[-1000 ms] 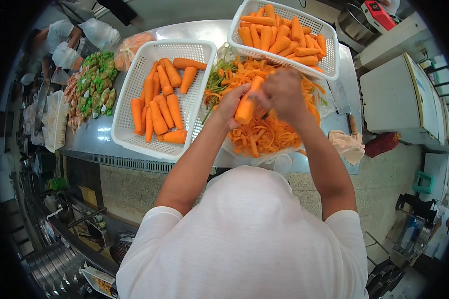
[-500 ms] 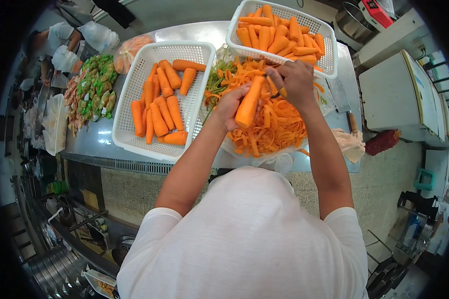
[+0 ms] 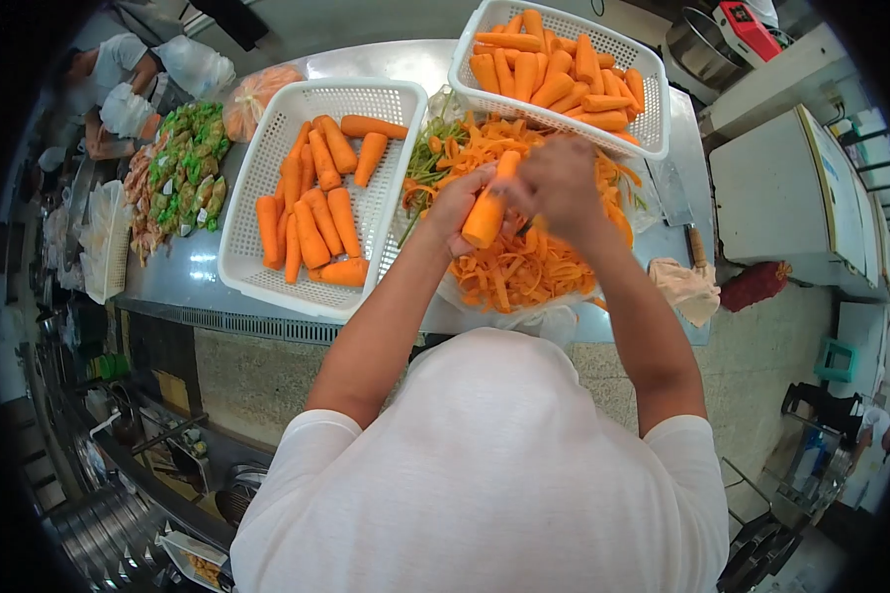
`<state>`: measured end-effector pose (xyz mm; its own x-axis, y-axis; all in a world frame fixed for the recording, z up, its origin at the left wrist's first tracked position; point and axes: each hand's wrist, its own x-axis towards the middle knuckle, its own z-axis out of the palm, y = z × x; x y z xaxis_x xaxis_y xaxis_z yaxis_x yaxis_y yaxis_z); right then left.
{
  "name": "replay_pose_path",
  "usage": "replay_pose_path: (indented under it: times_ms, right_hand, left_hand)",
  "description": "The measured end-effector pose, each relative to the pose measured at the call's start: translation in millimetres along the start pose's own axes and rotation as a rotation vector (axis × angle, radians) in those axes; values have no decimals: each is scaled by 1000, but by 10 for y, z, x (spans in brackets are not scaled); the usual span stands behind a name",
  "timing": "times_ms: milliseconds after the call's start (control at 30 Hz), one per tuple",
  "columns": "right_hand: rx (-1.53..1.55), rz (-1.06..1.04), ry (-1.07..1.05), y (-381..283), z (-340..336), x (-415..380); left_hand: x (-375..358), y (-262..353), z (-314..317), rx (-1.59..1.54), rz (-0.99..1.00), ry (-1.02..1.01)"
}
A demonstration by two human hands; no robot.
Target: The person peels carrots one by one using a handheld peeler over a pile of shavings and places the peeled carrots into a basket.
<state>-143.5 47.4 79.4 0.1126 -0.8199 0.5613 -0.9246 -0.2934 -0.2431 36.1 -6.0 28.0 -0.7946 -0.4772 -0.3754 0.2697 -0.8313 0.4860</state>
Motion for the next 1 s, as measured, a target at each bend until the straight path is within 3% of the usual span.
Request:
replay_pose_path:
  times_ms: [67, 133, 200, 267, 333, 400, 467, 667, 733, 800, 900, 967, 1000]
  right_hand:
    - [67, -234, 24, -227, 51, -41]
    - [34, -222, 62, 222, 212, 6]
    - [-184, 131, 28, 591, 192, 63]
    - [-176, 155, 41, 565, 74, 52]
    - [-159, 161, 38, 350, -63, 56]
    - [31, -159, 32, -95, -92, 5]
    - [84, -219, 29, -124, 69, -58]
    - [-263, 123, 86, 662, 86, 62]
    - [-218, 113, 80, 336, -21, 28]
    - [-27, -122, 98, -34, -25, -9]
    - [71, -256, 92, -254, 100, -33]
    - [-12, -157, 85, 89, 159, 29]
    - [-93, -65, 71, 319, 181, 69]
  left_hand:
    - [-19, 44, 51, -80, -35, -1]
    - [-16, 33, -98, -33, -63, -63]
    - [-39, 36, -89, 12, -87, -132]
    - [-144, 59, 62, 60, -11, -7]
    - [-28, 46, 1, 60, 33, -32]
    - [-3, 23, 36, 65, 69, -55]
    - [-86, 100, 254, -13, 37, -36]
    - [-55, 55, -74, 70, 1, -179]
    - [15, 40, -66, 37, 35, -103]
    - [49, 2, 19, 10, 61, -30]
    - [21, 26, 144, -148, 14, 96]
    - [21, 27, -83, 69, 3, -202]
    - [27, 24, -147, 71, -2, -205]
